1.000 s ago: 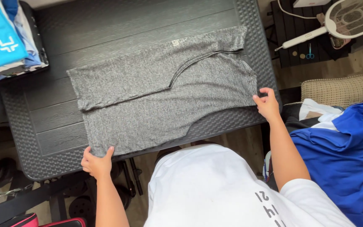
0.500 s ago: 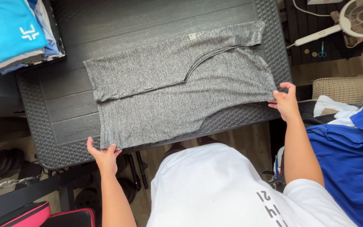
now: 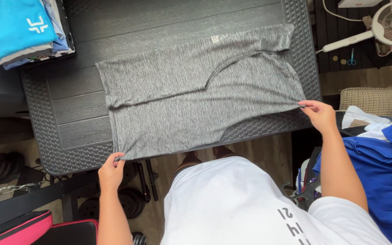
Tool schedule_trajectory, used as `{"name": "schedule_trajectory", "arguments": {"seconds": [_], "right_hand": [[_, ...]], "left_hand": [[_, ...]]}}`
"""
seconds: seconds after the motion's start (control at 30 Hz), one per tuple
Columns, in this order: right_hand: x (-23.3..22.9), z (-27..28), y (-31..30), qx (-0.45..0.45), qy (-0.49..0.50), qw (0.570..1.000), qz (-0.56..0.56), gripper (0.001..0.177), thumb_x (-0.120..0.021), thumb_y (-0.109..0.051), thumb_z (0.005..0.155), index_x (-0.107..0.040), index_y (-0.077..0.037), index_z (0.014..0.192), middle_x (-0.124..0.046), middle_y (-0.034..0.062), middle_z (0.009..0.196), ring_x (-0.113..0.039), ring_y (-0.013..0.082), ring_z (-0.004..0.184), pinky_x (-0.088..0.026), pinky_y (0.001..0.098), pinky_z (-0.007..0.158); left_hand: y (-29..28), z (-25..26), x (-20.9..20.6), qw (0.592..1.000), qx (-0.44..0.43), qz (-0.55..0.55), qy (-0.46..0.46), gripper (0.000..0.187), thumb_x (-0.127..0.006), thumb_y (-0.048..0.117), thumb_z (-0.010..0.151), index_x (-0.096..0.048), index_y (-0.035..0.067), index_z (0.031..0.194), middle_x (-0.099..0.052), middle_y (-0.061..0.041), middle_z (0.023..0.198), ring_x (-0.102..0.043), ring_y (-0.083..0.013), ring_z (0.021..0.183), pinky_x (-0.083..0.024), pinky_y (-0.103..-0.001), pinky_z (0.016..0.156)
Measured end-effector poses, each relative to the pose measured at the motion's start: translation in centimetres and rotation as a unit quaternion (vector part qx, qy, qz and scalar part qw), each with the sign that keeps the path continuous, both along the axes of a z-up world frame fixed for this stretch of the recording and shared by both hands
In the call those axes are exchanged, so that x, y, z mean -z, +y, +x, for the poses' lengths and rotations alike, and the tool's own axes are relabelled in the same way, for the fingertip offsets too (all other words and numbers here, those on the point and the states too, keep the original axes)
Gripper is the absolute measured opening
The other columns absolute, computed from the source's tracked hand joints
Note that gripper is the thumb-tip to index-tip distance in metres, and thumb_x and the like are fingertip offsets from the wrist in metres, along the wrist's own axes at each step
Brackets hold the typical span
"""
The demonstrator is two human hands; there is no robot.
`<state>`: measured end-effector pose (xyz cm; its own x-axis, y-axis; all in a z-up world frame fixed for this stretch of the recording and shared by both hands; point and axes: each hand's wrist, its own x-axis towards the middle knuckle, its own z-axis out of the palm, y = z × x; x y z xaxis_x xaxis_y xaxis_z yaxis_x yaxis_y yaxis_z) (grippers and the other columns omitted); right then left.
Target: The person folds a blue t-shirt, a gray t-shirt, and a blue long-sleeve shirt on a dark textured table. Each garment is smoothed, folded in half, then folded again into a compact rectangle and stacked on the table.
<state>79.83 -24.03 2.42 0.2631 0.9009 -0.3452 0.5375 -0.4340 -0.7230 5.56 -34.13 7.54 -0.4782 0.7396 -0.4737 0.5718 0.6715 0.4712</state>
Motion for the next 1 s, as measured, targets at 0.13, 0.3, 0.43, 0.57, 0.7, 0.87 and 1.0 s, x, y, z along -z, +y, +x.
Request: {"name": "schedule_trajectory", "arguments": {"seconds": [0.13,0.3,0.43,0.57,0.7,0.87,1.0], "right_hand": [[-2.2,1.0,-0.2,-0.069,-0.076,0.991,-0.089,0.025,-0.075,-0.016,0.092,-0.080,-0.014,0.116,-0.076,0.0100,0.094,-0.069,0.0182,0.087,-0.052,0.0318,0.081],[-4.3,1.9,3.4,-0.186,-0.059,0.977,0.085,0.030,-0.075,-0.019,0.093,-0.073,-0.004,0.119,-0.072,0.0065,0.114,-0.065,0.0166,0.106,-0.051,0.0318,0.092],[-4.5,1.1,8.9,-0.072,0.063,0.995,-0.036,0.034,-0.067,-0.020,0.100,-0.071,-0.008,0.132,-0.068,0.0027,0.100,-0.059,0.0138,0.087,-0.051,0.0300,0.081],[-0.5,-0.9,14.4,0.008,0.102,0.994,0.034,0.026,-0.065,-0.022,0.104,-0.068,-0.002,0.122,-0.068,-0.0019,0.102,-0.061,0.0078,0.090,-0.050,0.0253,0.078],[4.0,-2.1,18.2,0.062,0.076,0.992,0.085,0.027,-0.066,-0.019,0.104,-0.068,0.000,0.122,-0.070,0.0007,0.100,-0.061,0.0073,0.088,-0.048,0.0244,0.076],[6.1,-1.5,19.2,0.074,0.044,0.995,0.057,0.027,-0.066,-0.019,0.104,-0.067,0.001,0.123,-0.070,0.0035,0.099,-0.061,0.0087,0.087,-0.048,0.0259,0.075],[6.1,-1.7,18.0,0.087,0.060,0.991,0.082,0.027,-0.064,-0.020,0.104,-0.067,0.000,0.122,-0.072,0.0023,0.102,-0.063,0.0073,0.090,-0.049,0.0243,0.079]], "left_hand": [[-0.9,-3.3,-1.5,0.996,0.062,-0.048,-0.039,0.028,-0.077,0.021,0.083,-0.079,0.020,0.111,-0.077,-0.011,0.107,-0.069,-0.0236,0.091,-0.055,-0.037,0.083],[2.3,-7.4,-2.5,0.977,0.190,0.048,-0.089,0.023,-0.081,0.016,0.078,-0.082,0.011,0.101,-0.061,-0.008,0.136,-0.058,-0.0243,0.119,-0.048,-0.038,0.095],[8.4,-9.1,-1.8,0.958,0.050,0.103,-0.261,0.032,-0.070,0.014,0.083,-0.076,0.006,0.114,-0.067,0.000,0.124,-0.061,-0.0169,0.114,-0.046,-0.031,0.100],[15.6,-7.2,2.9,0.901,-0.163,0.207,-0.343,0.022,-0.071,0.015,0.094,-0.072,0.003,0.112,-0.066,0.001,0.097,-0.055,-0.0096,0.086,-0.043,-0.028,0.077],[20.5,-5.1,6.5,0.935,-0.166,0.240,-0.200,0.018,-0.074,0.013,0.094,-0.072,-0.001,0.106,-0.064,0.003,0.085,-0.051,-0.0067,0.074,-0.041,-0.028,0.065],[22.5,-5.8,7.3,0.954,-0.159,0.214,-0.136,0.024,-0.076,0.017,0.095,-0.069,-0.003,0.105,-0.067,0.000,0.089,-0.056,-0.0063,0.077,-0.047,-0.026,0.069],[22.5,-6.4,7.3,0.898,-0.173,0.301,-0.269,0.032,-0.075,0.022,0.098,-0.069,0.000,0.121,-0.070,0.001,0.104,-0.061,-0.0051,0.092,-0.049,-0.023,0.083]]}}
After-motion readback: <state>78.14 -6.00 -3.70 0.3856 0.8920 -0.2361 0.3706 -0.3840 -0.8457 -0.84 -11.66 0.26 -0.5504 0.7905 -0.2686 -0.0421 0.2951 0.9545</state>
